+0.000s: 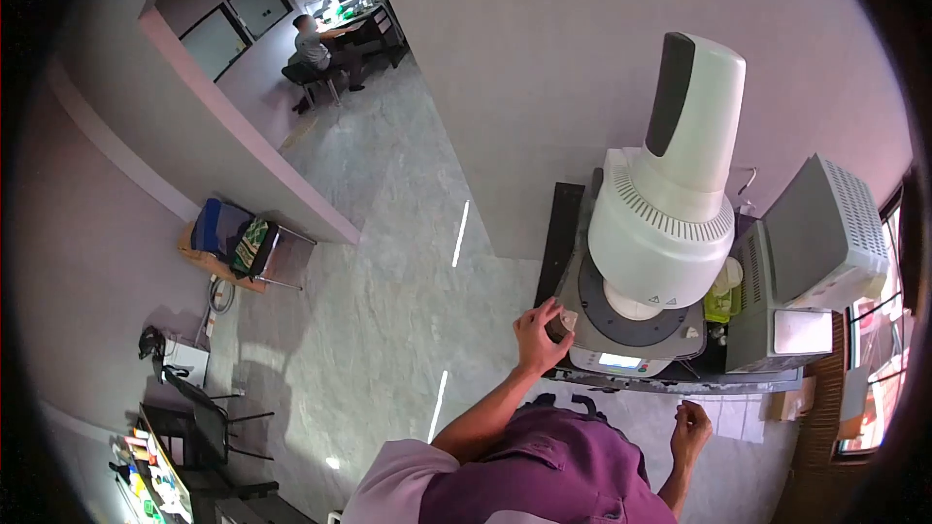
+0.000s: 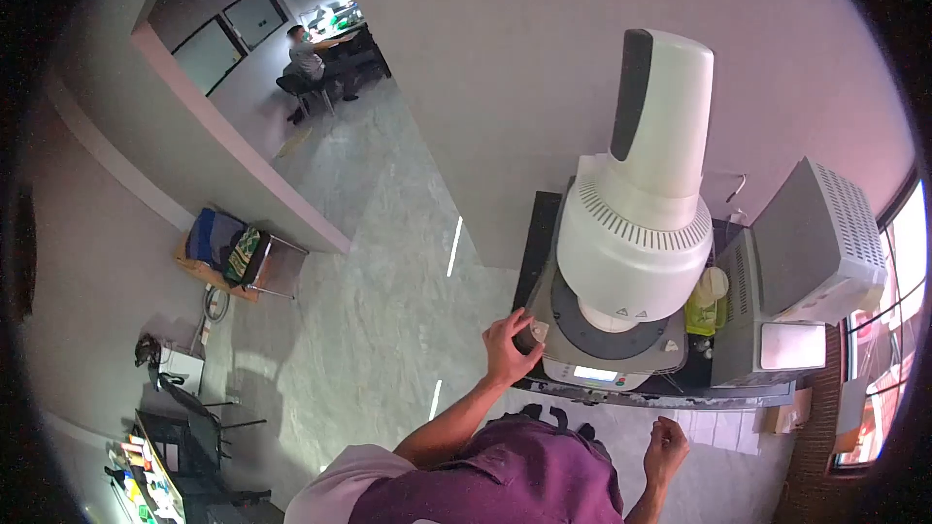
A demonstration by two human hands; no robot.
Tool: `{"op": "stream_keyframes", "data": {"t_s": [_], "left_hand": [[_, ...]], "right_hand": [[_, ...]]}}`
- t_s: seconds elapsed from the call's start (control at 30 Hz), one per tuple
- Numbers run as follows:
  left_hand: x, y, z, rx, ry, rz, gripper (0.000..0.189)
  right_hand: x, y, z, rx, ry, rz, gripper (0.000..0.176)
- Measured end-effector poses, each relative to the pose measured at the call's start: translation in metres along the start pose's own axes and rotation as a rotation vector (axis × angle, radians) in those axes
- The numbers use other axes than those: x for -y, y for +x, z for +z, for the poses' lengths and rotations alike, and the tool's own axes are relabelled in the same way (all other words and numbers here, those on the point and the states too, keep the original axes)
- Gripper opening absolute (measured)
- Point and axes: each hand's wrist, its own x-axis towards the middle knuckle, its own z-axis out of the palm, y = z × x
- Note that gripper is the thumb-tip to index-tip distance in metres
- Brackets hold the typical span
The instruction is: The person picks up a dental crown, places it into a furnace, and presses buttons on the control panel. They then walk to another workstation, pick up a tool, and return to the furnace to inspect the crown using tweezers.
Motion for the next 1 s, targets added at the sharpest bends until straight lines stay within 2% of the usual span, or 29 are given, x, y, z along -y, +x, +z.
{"op": "stream_keyframes", "data": {"t_s": [0.07, 0.1, 0.13, 0.2, 0.4, 0.53, 0.6, 0.73, 0.8, 0.9, 1.0], "left_hand": [[0.009, -0.01, 0.014, -0.011, 0.031, 0.013, 0.077], [0.009, -0.016, 0.018, -0.049, 0.015, 0.029, 0.077], [0.009, -0.017, 0.021, -0.084, -0.002, 0.037, 0.077], [-0.007, -0.013, 0.014, -0.053, 0.012, -0.042, 0.079], [-0.018, -0.016, 0.018, -0.054, 0.035, -0.111, 0.083], [-0.011, -0.023, 0.03, -0.112, 0.22, 0.029, 0.079], [-0.015, -0.022, 0.035, -0.167, 0.048, -0.041, 0.056], [-0.022, -0.022, 0.036, -0.094, 0.119, -0.094, 0.07], [-0.021, -0.024, 0.036, -0.069, 0.144, -0.118, 0.076], [-0.02, -0.024, 0.036, -0.048, 0.121, -0.121, 0.079], [-0.021, -0.024, 0.035, -0.037, 0.14, -0.124, 0.079]], "right_hand": [[-0.024, 0.012, -0.004, 0.023, 0.058, 0.021, 0.014], [-0.033, 0.017, -0.01, 0.061, -0.091, 0.036, 0.015], [-0.044, 0.021, -0.007, 0.007, 0.024, -0.038, 0.015], [-0.009, 0.029, -0.019, 0.047, -0.108, -0.008, 0.016], [-0.014, 0.045, -0.027, 0.086, -0.049, -0.001, 0.015], [-0.025, 0.05, -0.032, 0.132, -0.05, 0.025, 0.014], [-0.036, 0.055, -0.031, 0.11, -0.069, 0.005, 0.015], [-0.078, 0.083, -0.022, 0.111, -0.25, -0.078, 0.015], [-0.107, 0.1, -0.006, 0.115, -0.315, -0.055, 0.016], [-0.121, 0.112, 0.015, 0.074, -0.444, -0.248, 0.022], [-0.125, 0.118, 0.032, 0.123, -0.515, -0.155, 0.026]]}}
